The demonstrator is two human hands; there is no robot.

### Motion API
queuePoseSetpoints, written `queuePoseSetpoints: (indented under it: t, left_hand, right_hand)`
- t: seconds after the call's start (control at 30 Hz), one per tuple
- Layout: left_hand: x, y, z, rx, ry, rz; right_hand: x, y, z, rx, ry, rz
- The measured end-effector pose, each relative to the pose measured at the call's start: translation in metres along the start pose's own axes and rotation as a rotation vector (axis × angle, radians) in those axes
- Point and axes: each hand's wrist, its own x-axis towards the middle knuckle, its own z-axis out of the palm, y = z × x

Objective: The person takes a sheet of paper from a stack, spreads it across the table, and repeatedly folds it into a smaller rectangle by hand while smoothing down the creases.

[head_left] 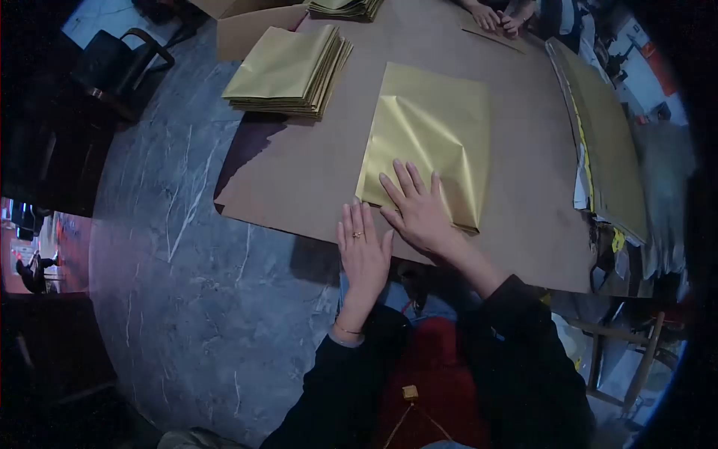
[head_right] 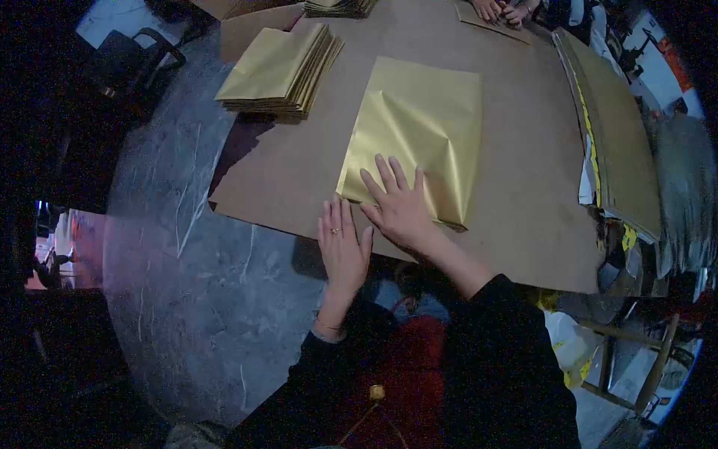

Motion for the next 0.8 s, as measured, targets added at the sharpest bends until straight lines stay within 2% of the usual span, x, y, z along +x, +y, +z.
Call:
queuePoseSetpoints:
  t: [0.1, 0.37, 0.8]
  left_hand:
    - [0.001, 0.002, -0.003, -0.036, -0.025, -0.022]
    - [0.001, 0.001, -0.003, -0.053, -0.004, -0.02]
    - [0.001, 0.002, -0.002, -0.025, -0.01, -0.009]
  right_hand:
    - [0.002, -0.004, -0.004, -0.025, -0.057, 0.01]
    - [0.004, -0.006, 0.011, -0.034, 0.038, 0.01]
    - [0.005, -0.01, 0.007, -0.037, 0.01, 0.032]
